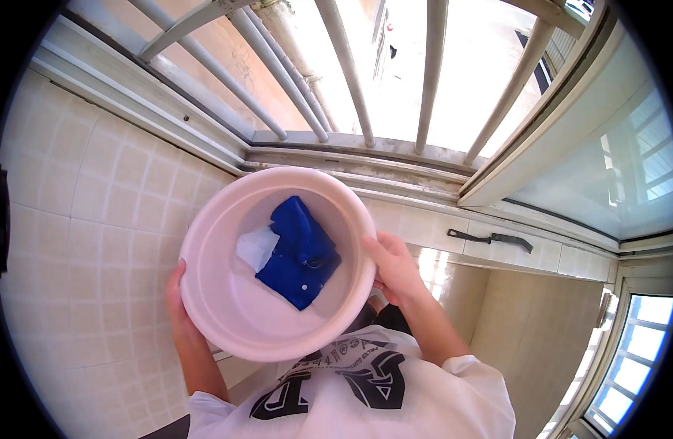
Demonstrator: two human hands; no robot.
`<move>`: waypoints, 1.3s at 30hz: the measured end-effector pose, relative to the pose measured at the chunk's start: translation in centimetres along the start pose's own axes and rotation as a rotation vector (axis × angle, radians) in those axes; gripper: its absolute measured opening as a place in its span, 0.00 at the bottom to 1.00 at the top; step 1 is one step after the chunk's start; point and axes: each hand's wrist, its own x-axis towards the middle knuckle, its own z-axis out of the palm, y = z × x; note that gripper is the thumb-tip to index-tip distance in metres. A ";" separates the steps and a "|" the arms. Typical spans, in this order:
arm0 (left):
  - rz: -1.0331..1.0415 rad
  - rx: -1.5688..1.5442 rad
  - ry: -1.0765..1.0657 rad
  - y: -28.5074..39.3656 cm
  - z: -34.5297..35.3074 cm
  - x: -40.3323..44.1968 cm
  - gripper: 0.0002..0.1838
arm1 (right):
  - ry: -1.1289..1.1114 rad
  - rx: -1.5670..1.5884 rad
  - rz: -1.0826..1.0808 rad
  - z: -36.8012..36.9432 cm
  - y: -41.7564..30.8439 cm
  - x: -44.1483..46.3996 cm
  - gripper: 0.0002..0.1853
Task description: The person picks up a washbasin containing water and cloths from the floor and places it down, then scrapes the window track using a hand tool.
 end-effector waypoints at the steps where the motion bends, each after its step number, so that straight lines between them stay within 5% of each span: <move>1: -0.005 -0.002 -0.006 0.3 0.2 0.1 0.29 | -0.024 0.008 0.010 -0.1 -0.3 0.1 0.18; 39: -0.127 0.146 0.017 4.7 4.3 2.3 0.29 | -0.050 0.096 0.128 -0.6 -3.5 3.5 0.15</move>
